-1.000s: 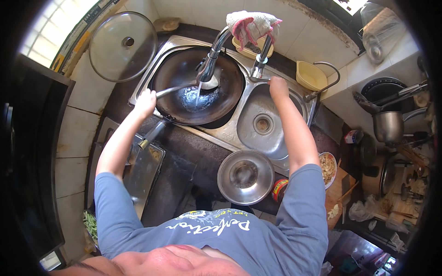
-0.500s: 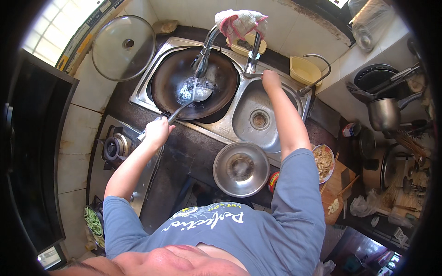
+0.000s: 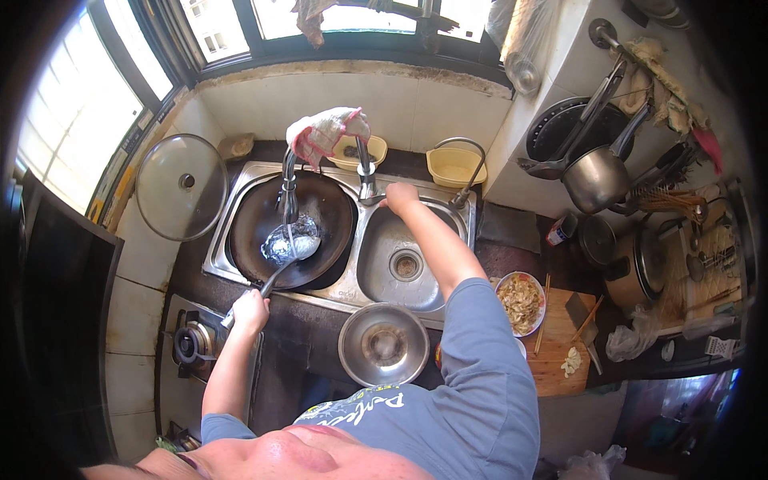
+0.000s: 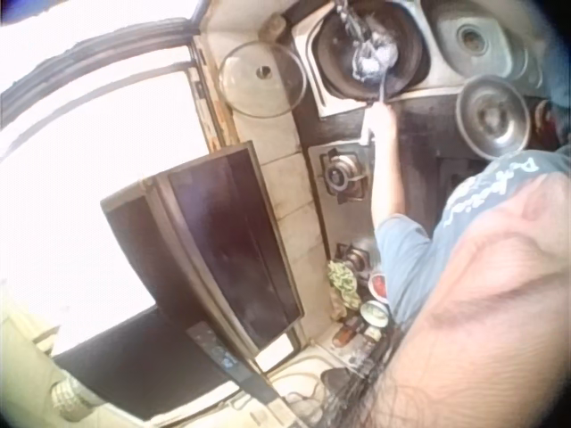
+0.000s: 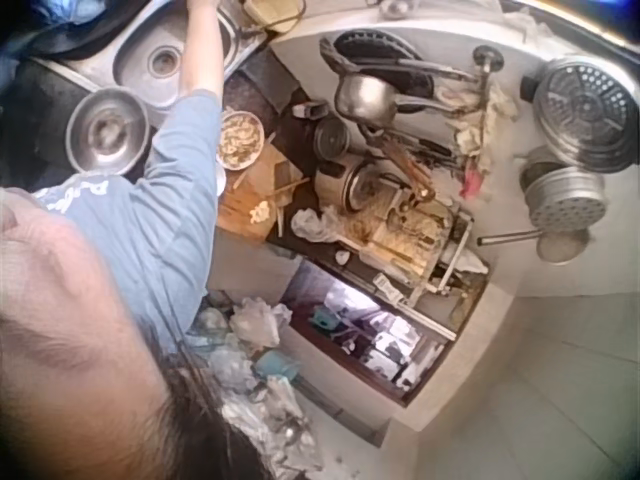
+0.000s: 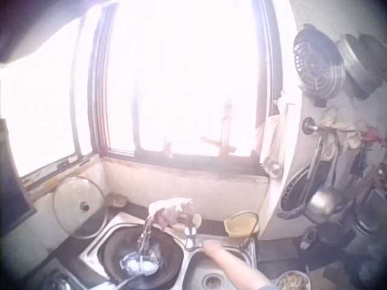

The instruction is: The person uses a ladle to transfer cooked food from a wok into a floral bowl and then cleans the wok in a sink using a handheld scrubber and water.

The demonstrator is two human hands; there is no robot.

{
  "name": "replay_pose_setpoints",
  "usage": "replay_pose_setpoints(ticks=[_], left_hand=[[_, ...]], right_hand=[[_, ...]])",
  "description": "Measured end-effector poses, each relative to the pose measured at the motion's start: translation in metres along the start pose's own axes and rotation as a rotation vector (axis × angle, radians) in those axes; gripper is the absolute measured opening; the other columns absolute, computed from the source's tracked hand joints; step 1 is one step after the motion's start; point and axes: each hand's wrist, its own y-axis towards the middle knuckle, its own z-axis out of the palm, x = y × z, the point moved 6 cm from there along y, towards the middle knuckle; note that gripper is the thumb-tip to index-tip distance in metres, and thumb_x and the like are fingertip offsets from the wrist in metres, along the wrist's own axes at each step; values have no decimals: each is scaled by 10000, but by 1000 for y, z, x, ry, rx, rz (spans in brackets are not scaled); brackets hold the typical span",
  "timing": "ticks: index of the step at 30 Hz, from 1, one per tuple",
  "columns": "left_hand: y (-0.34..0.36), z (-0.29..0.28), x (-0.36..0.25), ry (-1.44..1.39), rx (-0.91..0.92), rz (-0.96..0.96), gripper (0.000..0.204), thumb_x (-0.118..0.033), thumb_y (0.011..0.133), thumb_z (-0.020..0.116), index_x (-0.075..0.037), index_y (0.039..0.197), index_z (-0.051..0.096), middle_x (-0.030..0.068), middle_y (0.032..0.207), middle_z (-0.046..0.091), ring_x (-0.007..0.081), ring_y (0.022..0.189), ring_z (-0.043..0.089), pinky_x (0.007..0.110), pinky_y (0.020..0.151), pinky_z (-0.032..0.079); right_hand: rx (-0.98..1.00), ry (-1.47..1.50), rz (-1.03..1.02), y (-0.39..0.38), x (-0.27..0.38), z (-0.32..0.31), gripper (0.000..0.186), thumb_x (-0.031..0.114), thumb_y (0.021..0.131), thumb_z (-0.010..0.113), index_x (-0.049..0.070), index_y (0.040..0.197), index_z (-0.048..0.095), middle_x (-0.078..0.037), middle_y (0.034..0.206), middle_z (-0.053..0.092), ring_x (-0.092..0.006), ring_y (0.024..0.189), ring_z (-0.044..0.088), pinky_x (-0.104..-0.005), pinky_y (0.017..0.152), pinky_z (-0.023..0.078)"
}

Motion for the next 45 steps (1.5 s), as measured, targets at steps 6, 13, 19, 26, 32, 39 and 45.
replay_pose_setpoints(ticks=[6,13,19,26,32,39,45], left_hand=[[1,-2,-6,8,-2,-18,304,-240,736,587,-13,926,514,149,699,601,298,663,602,400,600,468],[-5,1,-8,7,84,-83,327,-217,734,580,-11,980,514,151,714,595,296,685,598,392,632,470],[3,7,-8,96,-19,-85,198,-120,708,552,-15,870,507,143,748,575,294,664,589,370,634,478],[8,-12,-26,89,53,-159,208,-141,707,552,-22,864,486,144,777,579,280,700,596,360,639,479],[7,-22,-32,56,73,-125,275,-238,728,584,-23,872,492,137,774,585,267,708,599,353,638,479],[19,-1,-25,3,83,-126,149,-105,765,461,-11,874,497,143,818,587,270,762,601,355,671,486],[-15,10,-7,-3,86,-232,225,-70,700,531,-13,904,457,138,768,563,270,684,604,355,602,496]], right_hand=[[-701,108,-5,35,-52,-139,369,365,820,466,32,703,573,-169,712,594,-330,675,580,-426,588,464],[-1133,460,258,103,-109,-349,285,160,686,557,4,924,539,-167,894,597,-324,866,557,-390,815,407],[-1020,368,247,153,-108,-377,344,237,732,603,-21,956,567,-215,930,585,-341,902,559,-362,794,445],[-926,345,271,140,-106,-387,262,212,685,555,-12,801,627,-211,851,606,-331,857,581,-359,768,454],[-1094,240,253,117,-94,-438,418,380,635,528,-10,733,637,-239,768,594,-369,786,577,-382,701,465],[-772,738,-262,24,10,-412,254,184,749,557,-50,849,572,-158,701,594,-253,640,572,-331,601,444],[14,571,-777,-80,102,-257,149,64,648,684,95,773,609,-26,800,540,-163,856,511,-278,737,404]])
